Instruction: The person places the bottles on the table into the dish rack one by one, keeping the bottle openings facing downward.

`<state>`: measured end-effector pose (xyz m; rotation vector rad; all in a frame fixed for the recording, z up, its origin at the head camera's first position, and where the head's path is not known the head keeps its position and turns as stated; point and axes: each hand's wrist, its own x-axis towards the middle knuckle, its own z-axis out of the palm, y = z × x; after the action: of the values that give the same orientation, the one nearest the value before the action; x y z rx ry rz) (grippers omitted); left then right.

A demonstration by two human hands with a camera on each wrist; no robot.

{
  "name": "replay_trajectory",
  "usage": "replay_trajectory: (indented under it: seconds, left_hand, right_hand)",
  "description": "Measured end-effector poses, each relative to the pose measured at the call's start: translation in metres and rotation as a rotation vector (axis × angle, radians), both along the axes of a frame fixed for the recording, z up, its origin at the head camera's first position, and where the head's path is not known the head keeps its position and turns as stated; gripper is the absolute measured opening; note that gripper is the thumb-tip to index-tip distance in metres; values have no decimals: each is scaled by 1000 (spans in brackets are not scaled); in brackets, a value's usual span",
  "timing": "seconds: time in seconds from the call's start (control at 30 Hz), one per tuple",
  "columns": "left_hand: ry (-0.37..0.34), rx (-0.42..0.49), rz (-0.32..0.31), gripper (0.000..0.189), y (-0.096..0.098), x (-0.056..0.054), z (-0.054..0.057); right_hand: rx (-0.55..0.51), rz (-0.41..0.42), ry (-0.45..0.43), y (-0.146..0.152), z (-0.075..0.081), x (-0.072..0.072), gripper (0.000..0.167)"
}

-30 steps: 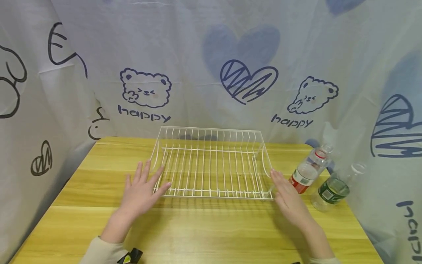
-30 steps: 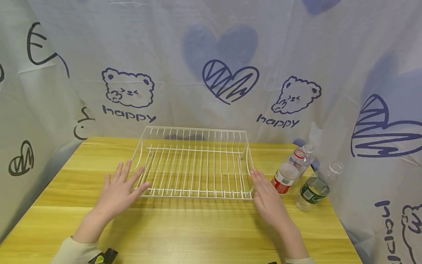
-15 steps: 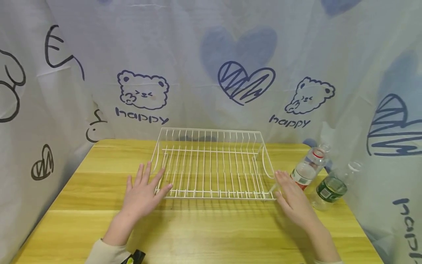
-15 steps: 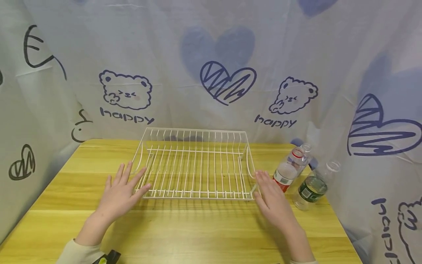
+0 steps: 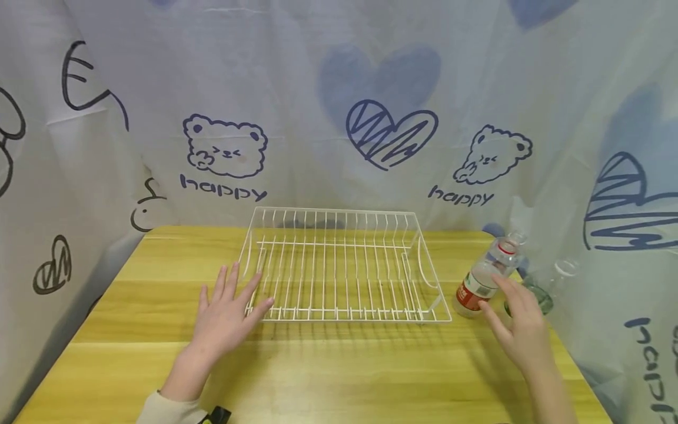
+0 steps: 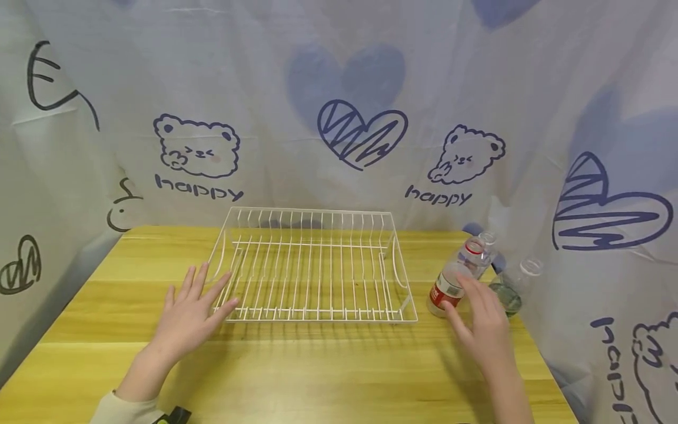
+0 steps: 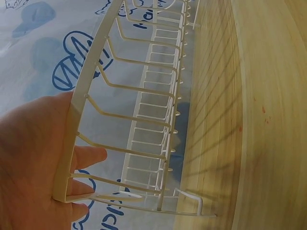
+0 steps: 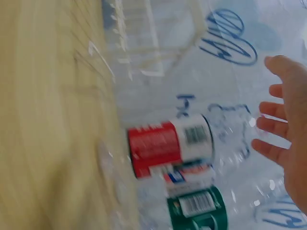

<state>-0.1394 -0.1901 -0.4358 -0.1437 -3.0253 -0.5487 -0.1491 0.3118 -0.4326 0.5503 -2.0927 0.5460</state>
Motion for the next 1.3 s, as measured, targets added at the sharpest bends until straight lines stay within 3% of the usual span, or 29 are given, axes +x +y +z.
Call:
replay_trajectory:
  seconds: [0.1,0.23,0.47,0.6,0.77,0.87,1.03,1.3]
  left_hand:
    - [3,-1,4,76,0,2,0]
    - [0,-5,4,76,0,2,0]
    - [7,3,3,75,0,3,-1]
    - [4,7,6,74,0,5,-1]
    - [7,3,2,74,0,4,-2]
    - [5,1,1,73,0,2,-2]
    - [4,5,5,73,0,2,-2]
    - [7,4,6,75,0,1,-2]
  right_hand:
    - [-69,-44,82,12,6,1,66]
    - [-116,-160,124,29,14,3,68]
    - [-149,-362,80,51,21,7,69]
    - [-169,-486,-101,58,24,12,71]
    - [-167,-668,-501,66,30,13,83]
    - [-160,-722,-672,70,30,7,93]
    - [-153,-745,-758,73,25,-3,101]
    - [-123,-733,-764,76,13,-8,101]
